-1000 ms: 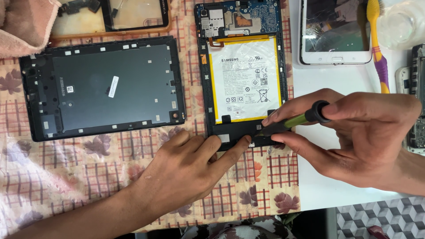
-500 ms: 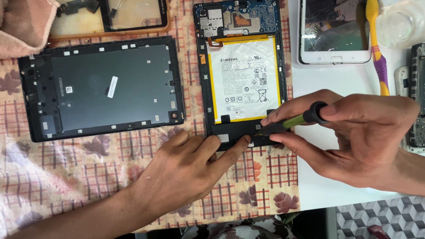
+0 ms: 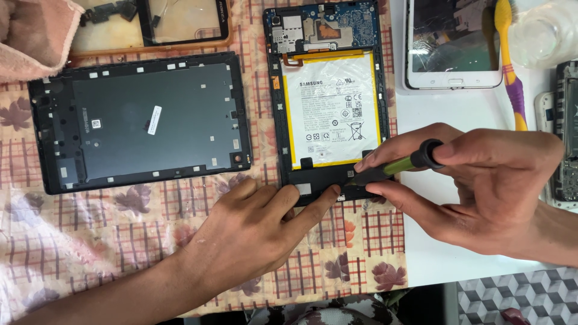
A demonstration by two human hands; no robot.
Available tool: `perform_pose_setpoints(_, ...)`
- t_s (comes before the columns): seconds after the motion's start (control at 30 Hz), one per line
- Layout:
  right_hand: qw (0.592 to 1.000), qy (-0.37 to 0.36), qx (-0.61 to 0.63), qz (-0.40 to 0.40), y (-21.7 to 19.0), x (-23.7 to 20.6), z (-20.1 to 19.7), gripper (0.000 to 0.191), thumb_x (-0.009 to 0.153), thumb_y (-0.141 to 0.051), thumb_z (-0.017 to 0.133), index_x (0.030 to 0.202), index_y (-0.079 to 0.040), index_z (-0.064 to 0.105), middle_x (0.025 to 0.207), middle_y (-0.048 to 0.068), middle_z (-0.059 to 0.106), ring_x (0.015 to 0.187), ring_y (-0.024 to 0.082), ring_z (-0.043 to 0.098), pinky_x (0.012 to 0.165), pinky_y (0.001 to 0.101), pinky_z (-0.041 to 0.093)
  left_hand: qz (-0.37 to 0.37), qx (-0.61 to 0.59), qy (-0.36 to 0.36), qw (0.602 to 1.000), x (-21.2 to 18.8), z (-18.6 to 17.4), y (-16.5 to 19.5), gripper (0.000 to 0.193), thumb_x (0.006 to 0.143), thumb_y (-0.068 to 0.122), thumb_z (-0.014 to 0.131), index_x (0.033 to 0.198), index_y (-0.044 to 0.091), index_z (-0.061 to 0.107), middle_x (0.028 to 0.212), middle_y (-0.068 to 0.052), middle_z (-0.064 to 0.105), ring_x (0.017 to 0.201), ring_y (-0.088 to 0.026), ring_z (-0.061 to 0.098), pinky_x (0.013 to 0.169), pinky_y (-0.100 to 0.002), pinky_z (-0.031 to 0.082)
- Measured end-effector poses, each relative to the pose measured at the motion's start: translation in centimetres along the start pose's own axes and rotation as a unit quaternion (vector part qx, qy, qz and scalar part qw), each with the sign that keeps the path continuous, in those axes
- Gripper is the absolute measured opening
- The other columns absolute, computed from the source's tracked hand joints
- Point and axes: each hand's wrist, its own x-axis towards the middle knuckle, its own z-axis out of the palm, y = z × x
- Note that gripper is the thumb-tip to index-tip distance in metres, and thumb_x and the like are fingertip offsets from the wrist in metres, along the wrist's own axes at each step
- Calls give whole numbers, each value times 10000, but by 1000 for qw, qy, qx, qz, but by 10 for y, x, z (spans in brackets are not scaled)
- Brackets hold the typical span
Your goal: The person uses a screwdriver to remove screws from the bottom edge of a disassembled Samsung tablet. The back cover is set aside, and the internal battery and circuit board are visible. The person works methodically along the bottom edge, removing screws one by one.
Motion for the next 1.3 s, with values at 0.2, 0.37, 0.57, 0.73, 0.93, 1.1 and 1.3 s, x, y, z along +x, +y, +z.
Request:
perform_pose_setpoints(0.2, 1000, 12, -2, 4, -1, 1, 0, 696, 774, 100, 806, 1201, 92, 256, 1090, 240, 582, 1014, 339, 765, 779, 368, 733, 0, -8, 2, 1000, 0, 0, 0, 410, 916, 91, 686, 1326, 106, 692, 753, 3, 564, 563, -84, 547, 492, -276, 456)
perform_pose_setpoints(0.37, 999, 38, 8, 1, 3, 2, 5, 712, 763, 100, 815, 1253, 51, 301, 1091, 233, 578, 1013, 348, 774, 791, 393, 699, 1, -15, -10, 1000, -1, 0, -1, 433, 902, 71, 684, 1334, 88, 681, 753, -5, 571, 545, -87, 542, 485, -283, 459)
perform_pose_setpoints(0.57, 997, 26, 72, -7, 8, 1, 6, 739, 833, 100, 777, 1342, -93, 277, 1148, 206, 658, 1050, 296, 783, 867, 378, 743, 9, -4, 4, 1000, 2, -3, -3, 515, 839, 84, 701, 1353, 95, 666, 794, -19, 586, 571, -106, 566, 523, -300, 491)
perform_pose_setpoints(0.73, 995, 28, 91, -7, 8, -3, 7, 723, 863, 112, 748, 1331, -113, 245, 1177, 232, 632, 1090, 278, 772, 902, 365, 738, 5, -11, 0, 1000, 1, -3, -4, 517, 841, 88, 704, 1356, 92, 664, 787, -13, 577, 572, -111, 569, 538, -307, 494)
perform_pose_setpoints(0.93, 996, 34, 87, 1, 10, -4, 9, 717, 840, 112, 760, 1312, -103, 265, 1158, 232, 647, 1068, 284, 774, 873, 359, 730, 7, -17, -1, 1000, 0, -4, -4, 523, 841, 104, 708, 1361, 91, 656, 776, -10, 568, 571, -116, 569, 551, -311, 503)
perform_pose_setpoints(1.1, 995, 48, 84, -5, 10, -6, 11, 693, 847, 102, 770, 1280, -101, 268, 1138, 211, 666, 1059, 269, 779, 856, 341, 724, 8, -38, -3, 999, 1, -4, -6, 508, 863, 105, 704, 1367, 69, 644, 790, -15, 579, 584, -120, 585, 544, -310, 509)
perform_pose_setpoints(1.3, 997, 48, 64, -9, 10, -6, 10, 717, 837, 92, 782, 1297, -108, 270, 1114, 211, 667, 1048, 280, 787, 865, 367, 732, 5, -42, -2, 999, -2, 2, -6, 470, 900, 107, 709, 1365, 75, 646, 808, -20, 624, 571, -111, 589, 527, -299, 501)
